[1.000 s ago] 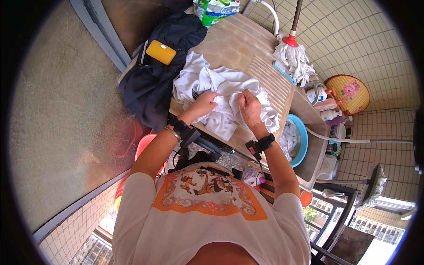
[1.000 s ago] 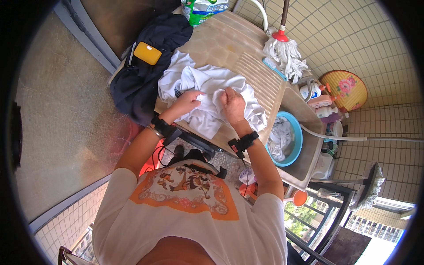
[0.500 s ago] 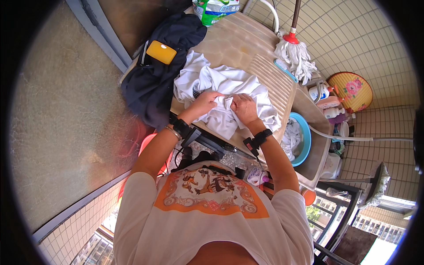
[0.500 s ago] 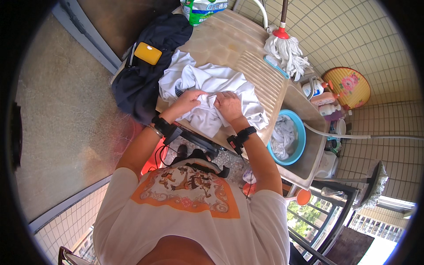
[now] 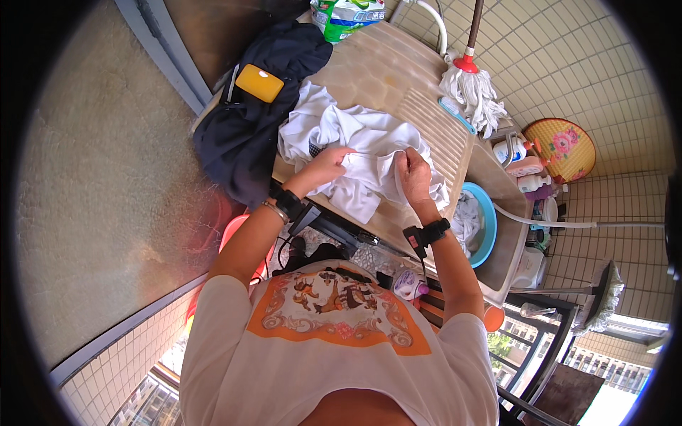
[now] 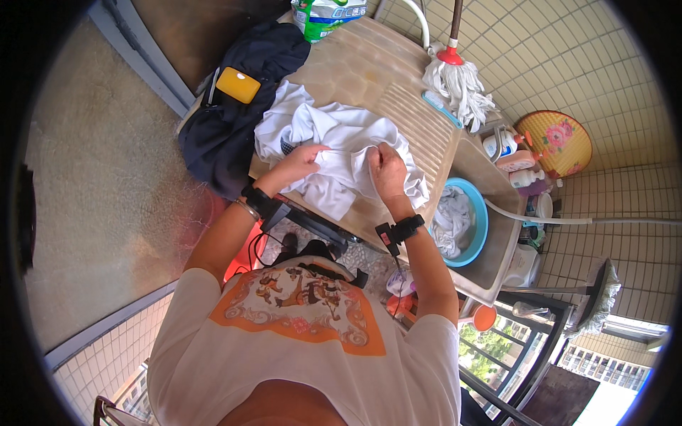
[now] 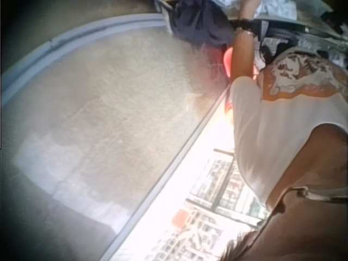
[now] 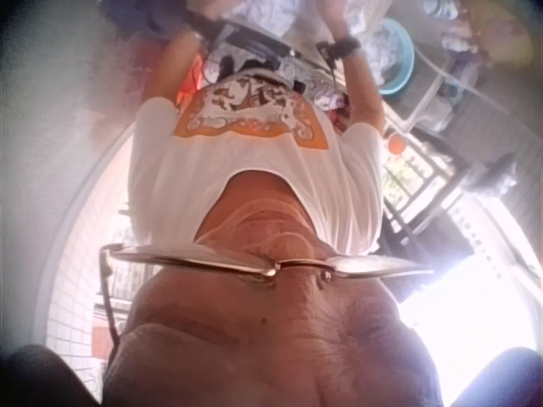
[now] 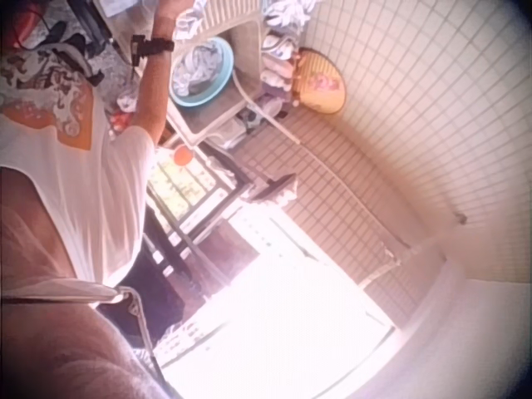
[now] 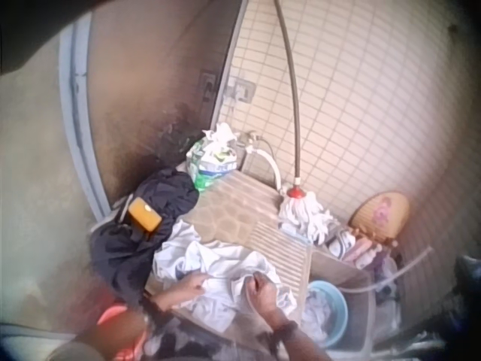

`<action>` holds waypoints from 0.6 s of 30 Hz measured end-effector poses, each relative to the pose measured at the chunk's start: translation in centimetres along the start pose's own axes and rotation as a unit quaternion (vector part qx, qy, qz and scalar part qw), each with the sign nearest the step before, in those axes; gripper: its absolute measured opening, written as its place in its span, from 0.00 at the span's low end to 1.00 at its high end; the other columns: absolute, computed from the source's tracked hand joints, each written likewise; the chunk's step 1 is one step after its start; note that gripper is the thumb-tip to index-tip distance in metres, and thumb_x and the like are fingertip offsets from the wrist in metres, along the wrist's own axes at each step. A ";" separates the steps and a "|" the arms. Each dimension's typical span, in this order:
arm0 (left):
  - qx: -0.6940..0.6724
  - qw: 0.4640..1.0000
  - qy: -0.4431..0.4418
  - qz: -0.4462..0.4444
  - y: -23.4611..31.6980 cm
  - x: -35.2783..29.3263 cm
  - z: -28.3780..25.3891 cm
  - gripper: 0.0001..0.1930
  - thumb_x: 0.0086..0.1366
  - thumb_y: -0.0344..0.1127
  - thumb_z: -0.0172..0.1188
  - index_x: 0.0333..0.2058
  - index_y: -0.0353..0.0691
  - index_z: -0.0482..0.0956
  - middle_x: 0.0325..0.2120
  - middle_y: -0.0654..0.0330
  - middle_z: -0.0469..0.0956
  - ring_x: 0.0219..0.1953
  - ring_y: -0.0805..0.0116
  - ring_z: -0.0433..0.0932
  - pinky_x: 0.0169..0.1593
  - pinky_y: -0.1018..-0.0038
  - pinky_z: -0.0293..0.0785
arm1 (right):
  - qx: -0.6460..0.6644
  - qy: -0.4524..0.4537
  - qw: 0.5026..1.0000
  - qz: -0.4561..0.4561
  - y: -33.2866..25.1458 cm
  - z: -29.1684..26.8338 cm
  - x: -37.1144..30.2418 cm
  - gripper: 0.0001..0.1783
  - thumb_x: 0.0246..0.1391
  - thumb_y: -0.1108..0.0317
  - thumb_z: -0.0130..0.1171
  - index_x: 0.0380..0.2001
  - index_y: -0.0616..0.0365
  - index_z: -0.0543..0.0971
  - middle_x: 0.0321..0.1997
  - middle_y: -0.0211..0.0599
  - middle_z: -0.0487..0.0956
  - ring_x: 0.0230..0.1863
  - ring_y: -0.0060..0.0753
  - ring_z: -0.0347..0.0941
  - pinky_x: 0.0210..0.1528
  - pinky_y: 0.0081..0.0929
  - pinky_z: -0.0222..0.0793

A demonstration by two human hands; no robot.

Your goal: The person washes a white shirt by hand at a sink, using a bar of soap to rub and scrub various sections of the fabric before spreading it out on the counter to check it.

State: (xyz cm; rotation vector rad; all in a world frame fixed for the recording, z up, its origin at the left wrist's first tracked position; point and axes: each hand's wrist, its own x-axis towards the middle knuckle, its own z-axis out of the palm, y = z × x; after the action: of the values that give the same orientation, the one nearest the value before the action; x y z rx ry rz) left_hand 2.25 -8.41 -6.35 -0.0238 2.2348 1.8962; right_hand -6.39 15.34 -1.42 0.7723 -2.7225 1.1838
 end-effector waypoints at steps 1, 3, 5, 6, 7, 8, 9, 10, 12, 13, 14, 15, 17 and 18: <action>-0.054 0.998 -0.005 0.020 -0.3 0.0 0.1 0.27 0.59 0.20 0.56 0.59 0.34 0.78 0.32 0.66 0.77 0.32 0.78 0.72 0.35 0.77 0.70 | 0.060 -0.024 0.998 0.013 -2.0 0.9 0.2 0.12 0.64 0.64 0.60 0.30 0.60 0.75 0.25 0.50 0.76 0.29 0.57 0.74 0.34 0.48 0.70; -0.107 0.993 -0.014 0.040 0.0 0.0 0.3 0.26 0.56 0.19 0.56 0.56 0.33 0.79 0.30 0.64 0.76 0.31 0.77 0.73 0.35 0.76 0.70 | 0.049 -0.052 0.995 -0.067 -4.2 2.6 0.6 0.10 0.60 0.64 0.65 0.32 0.59 0.77 0.30 0.47 0.78 0.35 0.55 0.76 0.38 0.46 0.72; -0.036 0.999 0.008 0.015 1.4 -0.1 0.6 0.22 0.56 0.19 0.56 0.52 0.33 0.79 0.34 0.62 0.80 0.36 0.75 0.77 0.41 0.76 0.73 | 0.012 -0.113 0.982 -0.149 -3.5 4.7 0.5 0.11 0.55 0.65 0.70 0.35 0.57 0.78 0.36 0.43 0.80 0.41 0.53 0.76 0.43 0.45 0.72; -0.036 0.999 0.010 0.015 1.0 -0.1 0.4 0.22 0.56 0.19 0.56 0.52 0.33 0.79 0.34 0.62 0.80 0.36 0.75 0.77 0.41 0.76 0.73 | 0.042 -0.091 0.982 -0.157 -3.7 5.7 0.5 0.14 0.50 0.66 0.74 0.35 0.56 0.79 0.39 0.39 0.81 0.46 0.52 0.76 0.47 0.44 0.72; -0.012 1.000 0.002 0.015 0.6 0.0 0.1 0.19 0.58 0.19 0.57 0.50 0.32 0.78 0.37 0.62 0.81 0.38 0.76 0.78 0.42 0.76 0.74 | 0.043 -0.092 0.982 -0.159 -3.4 5.8 0.7 0.14 0.50 0.66 0.74 0.35 0.56 0.79 0.39 0.39 0.81 0.46 0.52 0.76 0.47 0.44 0.72; 0.011 1.000 -0.006 0.015 0.2 0.1 -0.2 0.17 0.60 0.19 0.58 0.49 0.31 0.77 0.40 0.63 0.82 0.41 0.77 0.79 0.44 0.76 0.75 | 0.062 -0.105 0.983 -0.138 -3.1 5.8 0.9 0.14 0.50 0.68 0.74 0.36 0.56 0.79 0.39 0.39 0.81 0.45 0.52 0.76 0.47 0.44 0.73; 0.010 1.000 -0.008 0.013 0.3 0.2 -0.2 0.17 0.60 0.19 0.58 0.49 0.31 0.77 0.40 0.63 0.82 0.41 0.77 0.79 0.44 0.76 0.75 | 0.080 -0.119 0.983 -0.113 -2.7 5.7 0.7 0.14 0.49 0.69 0.74 0.36 0.56 0.78 0.39 0.40 0.81 0.44 0.51 0.77 0.47 0.44 0.73; -0.028 0.999 -0.033 0.011 0.4 0.3 -0.3 0.18 0.60 0.18 0.57 0.51 0.31 0.76 0.42 0.63 0.82 0.43 0.76 0.79 0.46 0.77 0.75 | 0.081 -0.120 0.983 -0.111 -2.3 5.6 0.6 0.14 0.49 0.69 0.74 0.36 0.56 0.78 0.39 0.40 0.81 0.44 0.51 0.77 0.47 0.44 0.73; -0.066 0.996 -0.058 0.010 0.3 0.3 -0.1 0.20 0.60 0.17 0.56 0.52 0.31 0.76 0.44 0.62 0.82 0.45 0.76 0.79 0.48 0.77 0.75 | 0.071 -0.191 0.978 -0.052 -1.4 5.0 0.7 0.15 0.52 0.66 0.73 0.41 0.54 0.80 0.41 0.39 0.81 0.45 0.50 0.79 0.48 0.43 0.74; -0.106 0.993 -0.051 0.032 0.0 0.4 0.2 0.23 0.58 0.16 0.55 0.53 0.30 0.76 0.44 0.61 0.82 0.45 0.75 0.80 0.49 0.77 0.75 | 0.070 -0.191 0.978 -0.053 -1.1 4.7 0.8 0.15 0.52 0.66 0.73 0.41 0.54 0.80 0.41 0.39 0.81 0.45 0.50 0.79 0.48 0.43 0.74; -0.146 0.987 -0.044 0.054 -0.2 0.5 0.3 0.25 0.56 0.14 0.53 0.54 0.30 0.76 0.44 0.60 0.83 0.45 0.73 0.80 0.50 0.76 0.75 | 0.033 -0.210 0.975 -0.058 -0.8 4.3 0.8 0.16 0.54 0.64 0.72 0.44 0.52 0.80 0.42 0.38 0.82 0.45 0.49 0.80 0.49 0.43 0.75; -0.147 0.987 -0.045 0.054 0.1 0.4 0.5 0.25 0.56 0.14 0.53 0.54 0.30 0.76 0.44 0.60 0.83 0.45 0.73 0.80 0.50 0.76 0.75 | -0.004 -0.229 0.971 -0.062 -0.8 3.7 0.8 0.17 0.55 0.62 0.71 0.48 0.49 0.81 0.44 0.38 0.82 0.46 0.48 0.81 0.49 0.42 0.75; -0.175 0.984 -0.023 0.003 0.7 0.0 0.7 0.30 0.55 0.12 0.51 0.59 0.29 0.74 0.47 0.59 0.82 0.47 0.72 0.81 0.51 0.76 0.76 | -0.026 -0.259 0.965 -0.037 -0.7 2.1 0.6 0.19 0.58 0.58 0.68 0.51 0.46 0.81 0.48 0.35 0.83 0.50 0.48 0.81 0.50 0.42 0.75; -0.176 0.984 -0.023 0.003 0.3 0.1 0.6 0.30 0.55 0.12 0.51 0.59 0.29 0.74 0.47 0.59 0.82 0.47 0.72 0.81 0.51 0.76 0.76 | -0.062 -0.268 0.960 -0.044 -0.9 1.4 0.6 0.17 0.59 0.59 0.68 0.49 0.48 0.80 0.46 0.35 0.83 0.49 0.48 0.81 0.49 0.41 0.75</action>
State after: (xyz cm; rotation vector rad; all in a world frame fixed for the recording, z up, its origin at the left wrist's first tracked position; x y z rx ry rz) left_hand 2.20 -7.81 -6.21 -0.0276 1.8464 2.2450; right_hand -6.29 13.57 -1.66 1.3484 -3.0911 0.8717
